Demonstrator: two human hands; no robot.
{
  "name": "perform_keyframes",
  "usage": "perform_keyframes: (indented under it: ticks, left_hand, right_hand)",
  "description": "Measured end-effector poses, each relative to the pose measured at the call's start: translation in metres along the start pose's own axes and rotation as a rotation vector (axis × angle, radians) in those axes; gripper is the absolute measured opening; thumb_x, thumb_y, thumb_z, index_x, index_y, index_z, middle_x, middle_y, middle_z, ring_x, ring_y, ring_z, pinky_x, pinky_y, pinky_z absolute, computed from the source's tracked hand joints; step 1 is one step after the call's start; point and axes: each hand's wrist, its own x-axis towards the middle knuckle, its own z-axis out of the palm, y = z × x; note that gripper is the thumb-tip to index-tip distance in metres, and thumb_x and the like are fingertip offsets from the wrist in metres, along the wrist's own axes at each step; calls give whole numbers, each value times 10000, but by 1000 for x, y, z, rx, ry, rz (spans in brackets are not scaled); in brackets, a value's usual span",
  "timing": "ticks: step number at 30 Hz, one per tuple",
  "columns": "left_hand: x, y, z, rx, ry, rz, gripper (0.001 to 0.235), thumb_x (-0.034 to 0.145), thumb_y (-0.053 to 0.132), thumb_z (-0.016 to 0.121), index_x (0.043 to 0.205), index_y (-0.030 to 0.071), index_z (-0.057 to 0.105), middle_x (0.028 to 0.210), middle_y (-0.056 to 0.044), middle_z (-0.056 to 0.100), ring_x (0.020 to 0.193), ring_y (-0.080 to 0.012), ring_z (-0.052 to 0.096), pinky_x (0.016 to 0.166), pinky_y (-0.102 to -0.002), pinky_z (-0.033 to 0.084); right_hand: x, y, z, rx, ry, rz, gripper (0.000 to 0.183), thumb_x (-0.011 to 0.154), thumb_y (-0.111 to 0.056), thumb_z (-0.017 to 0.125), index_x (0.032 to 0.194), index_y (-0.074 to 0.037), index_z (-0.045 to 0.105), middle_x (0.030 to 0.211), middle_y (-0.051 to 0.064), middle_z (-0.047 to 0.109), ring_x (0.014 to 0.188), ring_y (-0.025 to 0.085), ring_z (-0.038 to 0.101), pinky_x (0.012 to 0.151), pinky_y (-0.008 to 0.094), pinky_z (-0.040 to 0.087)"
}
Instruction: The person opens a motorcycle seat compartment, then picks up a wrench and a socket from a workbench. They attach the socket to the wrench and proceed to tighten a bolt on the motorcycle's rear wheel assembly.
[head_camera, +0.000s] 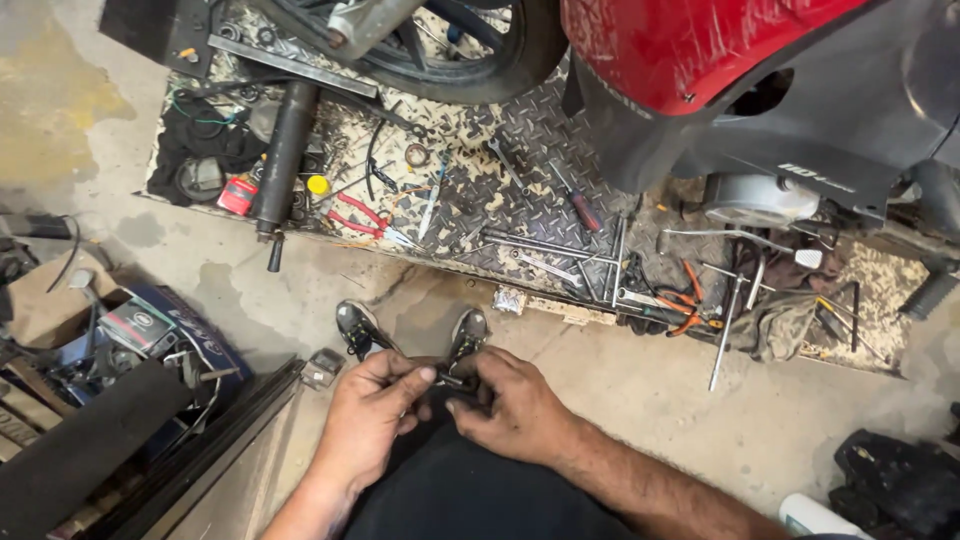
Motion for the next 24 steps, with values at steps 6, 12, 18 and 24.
perform_keyframes:
  ticks: [6,12,18,24]
  left_hand:
    - [1,23,-11,-53,69,56,148,802,-5,695,723,7,570,790,-163,684,456,-159,514,344,-202,269]
    - [5,27,-28,-132,116,183,212,820,-3,670,677,23,515,705,-218,651,422,-170,434,338,-212,235]
    - [7,30,-41,-219,175,194,211,830,-23,658,676,18,520,683,-151,567,433,-173,454,349,-217,261]
    - [10,23,-55,-212,248,156,190,810,-7,682,694,-1,531,560,-142,524,428,-178,459,348,-227,255]
  right_hand:
    - [-2,33,3,61,-160,213,227,787,-156,719,997,-102,651,877,12,630,731,118,619,648,221,544]
    - [-10,137,19,-174,-250,410,209,840,-271,671,966,-105,662,917,49,680,793,187,664,706,305,546]
    - [25,294,35,-478,-55,485,285,885,-230,560,1111,-73,633,1076,174,630,926,326,627,800,430,519]
    - [94,321,31,-688,-133,716,323,881,-119,379,1160,-45,523,1184,215,524,1057,420,566,877,522,482]
